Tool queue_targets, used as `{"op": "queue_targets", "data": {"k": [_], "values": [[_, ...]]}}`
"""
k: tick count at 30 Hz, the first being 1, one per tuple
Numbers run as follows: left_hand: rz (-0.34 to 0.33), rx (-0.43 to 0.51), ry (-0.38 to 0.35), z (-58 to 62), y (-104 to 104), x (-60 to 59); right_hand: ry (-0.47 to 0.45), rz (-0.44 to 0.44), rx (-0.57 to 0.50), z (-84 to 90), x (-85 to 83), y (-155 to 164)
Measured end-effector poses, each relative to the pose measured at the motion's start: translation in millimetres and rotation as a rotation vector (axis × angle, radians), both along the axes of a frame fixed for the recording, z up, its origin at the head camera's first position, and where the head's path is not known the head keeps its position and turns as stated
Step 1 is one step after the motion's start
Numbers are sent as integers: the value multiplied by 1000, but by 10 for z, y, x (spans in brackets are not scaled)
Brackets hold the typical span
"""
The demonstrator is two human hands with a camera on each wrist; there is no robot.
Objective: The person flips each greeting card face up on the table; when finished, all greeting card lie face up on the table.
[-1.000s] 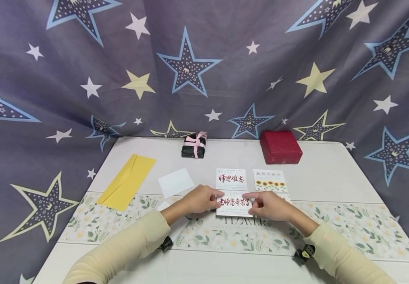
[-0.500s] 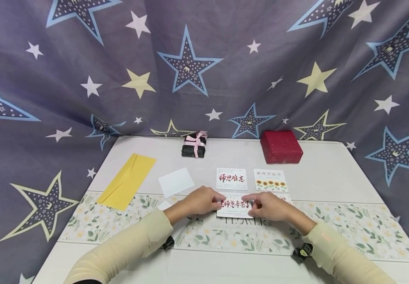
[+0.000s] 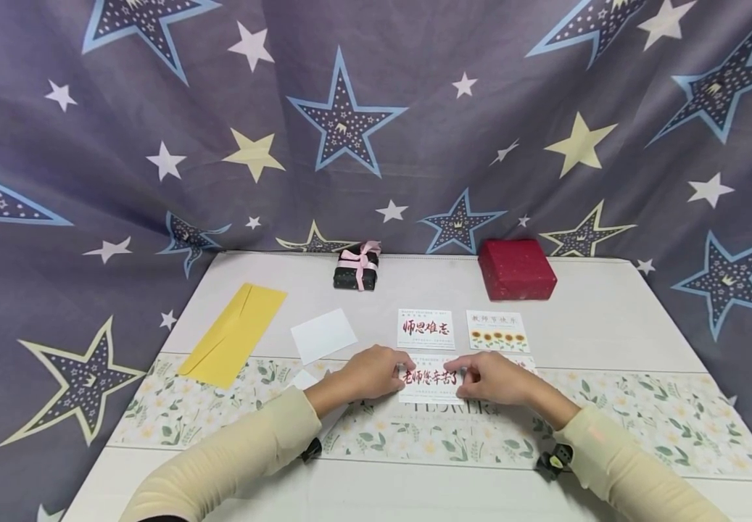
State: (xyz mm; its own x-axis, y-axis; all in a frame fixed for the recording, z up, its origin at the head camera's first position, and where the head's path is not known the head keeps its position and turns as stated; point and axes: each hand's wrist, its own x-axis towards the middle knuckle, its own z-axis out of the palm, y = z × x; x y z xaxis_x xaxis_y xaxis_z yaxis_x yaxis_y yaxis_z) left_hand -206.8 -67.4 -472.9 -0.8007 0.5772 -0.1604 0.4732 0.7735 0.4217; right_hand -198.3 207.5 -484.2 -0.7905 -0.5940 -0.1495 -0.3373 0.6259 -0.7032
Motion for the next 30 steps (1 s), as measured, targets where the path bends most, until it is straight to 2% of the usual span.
{"op": "queue_targets", "data": {"k": [7,11,16,21,26,30], "values": [[-24,-7,17,-15,-34,20,-51,7,10,23,6,5],[-20,-20,14,27,-112,37,-63,58,2,56,-19,15],[44,5,23,134,-280,15,17,123,-49,175,-127,-37],[115,24,23,241,-483,-64,65,108,-42,285,-281,-189],[191,24,46,320,-743,-158,84,93,-61,285,-455,-415],[263,-4,82,368,-983,-181,89,92,-65,277,-557,-617]]}}
